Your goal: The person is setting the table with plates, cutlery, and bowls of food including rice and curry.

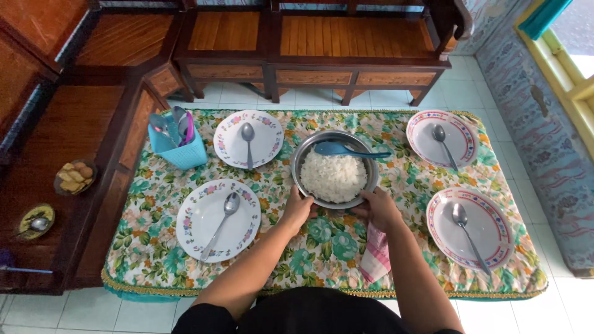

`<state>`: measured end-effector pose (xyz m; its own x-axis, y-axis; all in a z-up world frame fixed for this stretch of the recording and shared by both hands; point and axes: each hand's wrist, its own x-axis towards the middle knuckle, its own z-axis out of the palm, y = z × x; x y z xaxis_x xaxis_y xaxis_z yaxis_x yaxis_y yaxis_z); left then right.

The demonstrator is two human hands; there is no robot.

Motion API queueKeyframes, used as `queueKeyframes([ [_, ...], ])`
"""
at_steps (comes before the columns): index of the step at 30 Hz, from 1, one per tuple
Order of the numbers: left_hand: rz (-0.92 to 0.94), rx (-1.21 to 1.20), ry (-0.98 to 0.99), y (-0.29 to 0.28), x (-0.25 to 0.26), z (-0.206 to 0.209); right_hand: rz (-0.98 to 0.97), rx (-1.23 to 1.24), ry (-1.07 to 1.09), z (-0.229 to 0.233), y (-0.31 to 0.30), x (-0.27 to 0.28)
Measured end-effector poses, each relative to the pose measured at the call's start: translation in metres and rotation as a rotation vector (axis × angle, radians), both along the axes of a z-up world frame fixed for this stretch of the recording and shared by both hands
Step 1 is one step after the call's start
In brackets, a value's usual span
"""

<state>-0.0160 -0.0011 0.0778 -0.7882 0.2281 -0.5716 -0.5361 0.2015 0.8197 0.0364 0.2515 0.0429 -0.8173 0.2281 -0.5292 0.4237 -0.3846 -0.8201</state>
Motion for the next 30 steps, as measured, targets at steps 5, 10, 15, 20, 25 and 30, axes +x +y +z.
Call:
queueKeyframes([
  [5,0.020,0.062,0.076,-0.001,-0.033,-0.029,-0.085,-0.134,0.019,0.004,-0.016,-0.006],
  [10,0.018,0.034,0.119,0.015,-0.079,-0.036,-0.224,-0.191,0.076,-0.009,-0.031,-0.019],
  [15,0.074,0.004,0.229,0.049,-0.107,-0.039,-0.381,-0.297,0.188,0.000,-0.038,-0.037],
  [20,0.075,0.284,0.328,0.072,-0.122,-0.058,-0.484,-0.419,0.245,-0.015,-0.032,-0.059],
  [25,0.044,0.005,0.329,0.084,-0.128,-0.058,-0.534,-0.500,0.261,-0.015,-0.035,-0.070],
  [30,-0.117,-0.072,0.344,0.081,-0.120,-0.015,-0.546,-0.534,0.266,-0.020,-0.032,-0.077],
])
